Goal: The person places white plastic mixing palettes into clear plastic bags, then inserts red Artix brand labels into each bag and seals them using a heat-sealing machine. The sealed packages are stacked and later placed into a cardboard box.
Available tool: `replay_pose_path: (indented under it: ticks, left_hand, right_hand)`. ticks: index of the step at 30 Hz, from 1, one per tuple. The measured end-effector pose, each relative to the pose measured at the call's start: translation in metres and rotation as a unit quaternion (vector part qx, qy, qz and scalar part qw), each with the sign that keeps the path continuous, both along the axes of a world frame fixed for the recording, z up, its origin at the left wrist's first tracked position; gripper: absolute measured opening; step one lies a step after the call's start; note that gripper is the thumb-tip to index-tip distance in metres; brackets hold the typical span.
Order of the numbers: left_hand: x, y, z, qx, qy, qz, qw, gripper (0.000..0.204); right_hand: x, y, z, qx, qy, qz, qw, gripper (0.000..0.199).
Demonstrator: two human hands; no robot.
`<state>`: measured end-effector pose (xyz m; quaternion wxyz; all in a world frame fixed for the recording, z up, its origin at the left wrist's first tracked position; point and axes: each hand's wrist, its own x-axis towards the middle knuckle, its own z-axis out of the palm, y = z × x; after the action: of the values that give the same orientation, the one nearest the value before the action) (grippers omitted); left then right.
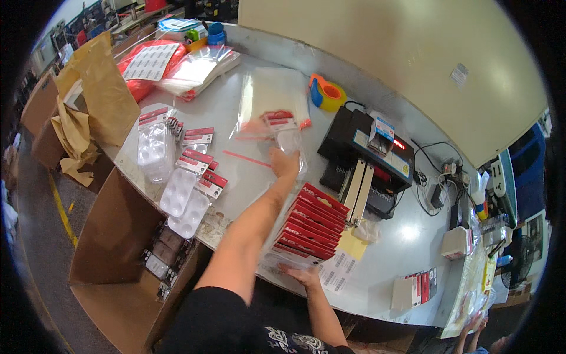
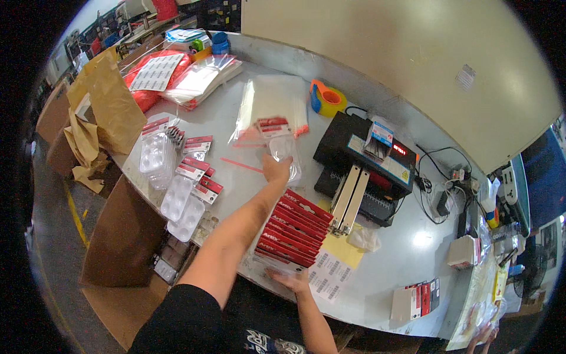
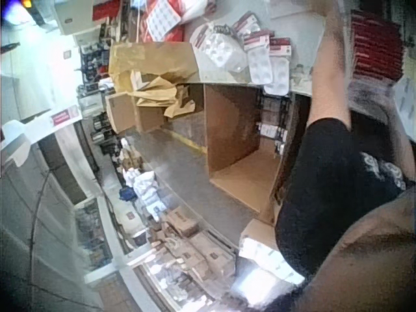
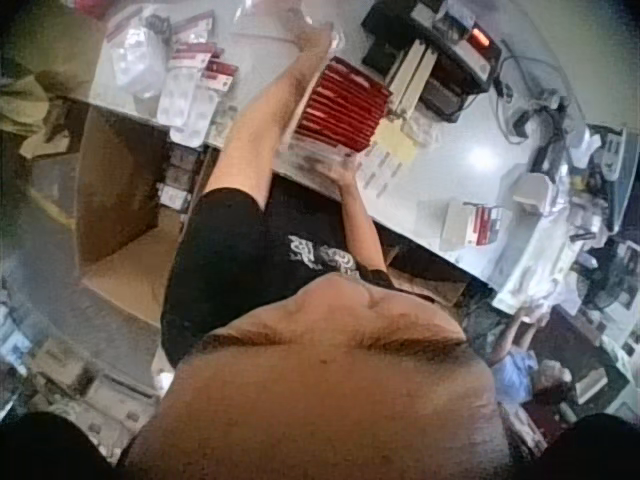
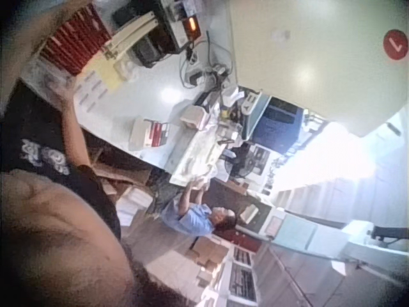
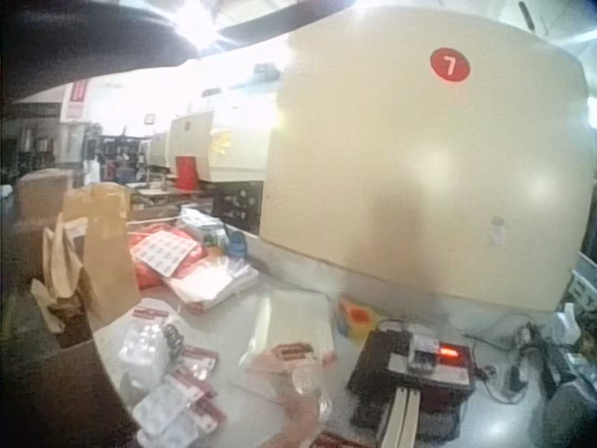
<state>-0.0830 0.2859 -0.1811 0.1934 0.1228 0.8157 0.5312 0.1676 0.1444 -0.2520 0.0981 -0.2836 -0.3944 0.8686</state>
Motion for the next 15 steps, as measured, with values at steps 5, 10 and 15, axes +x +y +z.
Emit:
replay_pose_path:
  ticks: [5,10,15]
  left_hand:
    - [-0.003,-0.132,0.007,0.117,0.131,-0.279,0.944,0.05]
    - [0.009,-0.238,0.003,0.229,-0.083,-0.396,0.885,0.056]
    - [0.02,-0.245,-0.002,0.251,-0.13,-0.406,0.869,0.082]
  right_hand:
    - [0.001,-0.001,0.037,0.027,0.062,0.006,0.998,0.082]
    - [0.002,0.001,0.062,0.223,0.051,-0.057,0.972,0.084]
    - [-0.015,-0.009,0.065,0.172,0.033,-0.028,0.984,0.091]
